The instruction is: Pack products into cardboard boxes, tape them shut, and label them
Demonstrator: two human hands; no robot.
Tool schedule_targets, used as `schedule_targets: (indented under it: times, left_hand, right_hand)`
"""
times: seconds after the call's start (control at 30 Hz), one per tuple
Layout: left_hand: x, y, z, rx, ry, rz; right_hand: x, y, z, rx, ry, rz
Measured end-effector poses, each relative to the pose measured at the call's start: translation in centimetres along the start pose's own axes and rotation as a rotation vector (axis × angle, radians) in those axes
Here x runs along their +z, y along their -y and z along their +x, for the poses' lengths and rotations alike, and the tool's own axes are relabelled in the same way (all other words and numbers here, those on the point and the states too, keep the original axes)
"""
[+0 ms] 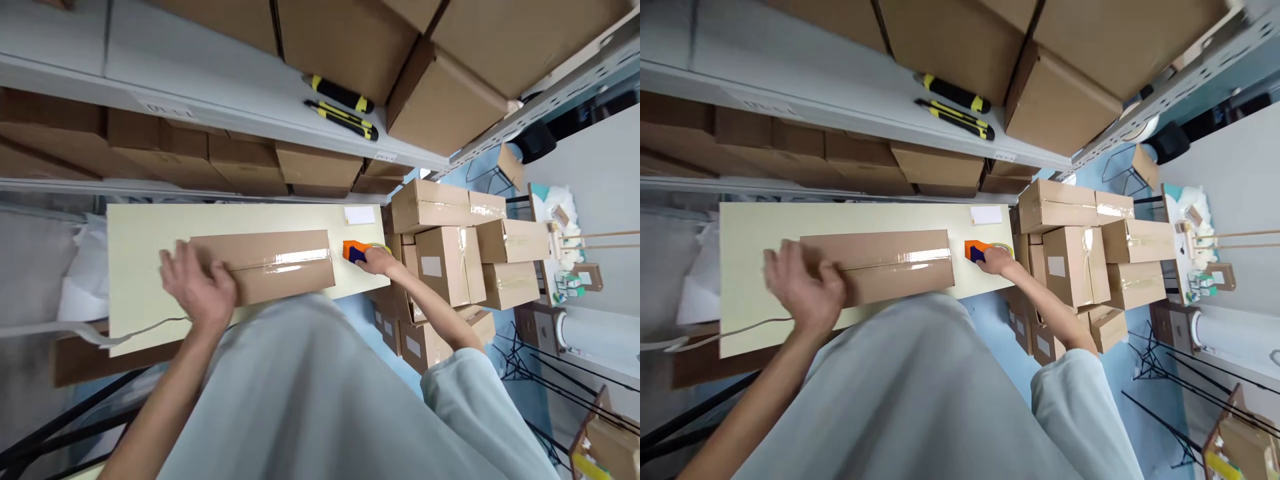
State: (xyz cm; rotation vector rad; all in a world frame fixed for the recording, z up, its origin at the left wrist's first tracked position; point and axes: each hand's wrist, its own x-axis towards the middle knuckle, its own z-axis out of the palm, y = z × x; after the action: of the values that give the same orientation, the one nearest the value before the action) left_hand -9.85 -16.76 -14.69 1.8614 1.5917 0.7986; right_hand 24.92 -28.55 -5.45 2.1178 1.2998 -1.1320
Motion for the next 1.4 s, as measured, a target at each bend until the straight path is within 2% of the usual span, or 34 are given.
schedule_targets:
  times: [0.03,0.07,0.13,0.2,0.27,0.33,0.43,0.53,0.77,0.83,0.9,1.03,1.1,1.2,1.3,1.4]
  left_hand:
    - [0.6,-1.7,-0.2,0.091,0.000,-0.051]
    - [1.4,-3.6,-0.5,0.182,0.097,-0.135]
    - [2.7,-7.6,-1.2,0.371,0.371,-0.270]
    - [3.7,-11.0,-2.1,0.539,0.541,-0.371]
    - [4.1,-13.1,-2.7,0.653,0.569,-0.439]
    - [3.9,-13.9,-3.0,0.696,0.519,-0.471]
    - [3.3,-13.6,-2.3,0.688,0.402,-0.476]
    - [2.4,-13.0,0.3,0.667,0.292,-0.462]
    - [0.0,-13.5,12.0,0.628,0.092,-0.405]
    - [-0.4,-14.1,15.5,0.622,0.090,-0.377]
    - [-0.8,-14.6,18.5,0.576,0.152,-0.320]
    - [-1.6,-15.1,22.7,0.455,0.260,-0.214]
    - [-1.8,-14.8,23.3,0.450,0.258,-0.198]
    - [-1.6,-13.7,22.2,0.467,0.262,-0.190]
    - [-1.1,-11.7,19.3,0.474,0.279,-0.191]
    - [-1.2,-8.3,15.2,0.441,0.240,-0.195]
  right_hand:
    - [-0.3,0.0,-1.0,-0.004,-0.045,0.005]
    - [-0.7,0.1,-1.9,-0.002,-0.075,0.016]
    - [-1.7,0.5,-3.6,0.011,-0.087,0.060]
    - [-3.0,1.1,-5.1,-0.014,-0.083,0.096]
    - [-4.4,2.0,-6.3,-0.097,-0.091,0.090]
    - [-5.9,3.2,-7.2,-0.191,-0.126,0.060]
    - [-8.2,5.8,-7.4,-0.244,-0.231,0.004]
    - [-11.2,9.4,-6.4,-0.270,-0.343,-0.065]
    - [-22.1,19.6,-1.9,-0.393,-0.557,-0.280]
    - [-24.9,22.3,-0.7,-0.375,-0.594,-0.344]
    - [-26.9,24.5,0.2,-0.338,-0.626,-0.383]
    - [-28.5,27.1,1.6,-0.284,-0.674,-0.396]
    - [-28.6,27.5,2.3,-0.266,-0.691,-0.396]
    - [-28.5,27.6,3.1,-0.249,-0.729,-0.392]
    - [-28.1,27.4,3.8,-0.236,-0.773,-0.375]
    - [-25.8,26.2,4.1,-0.264,-0.895,-0.303]
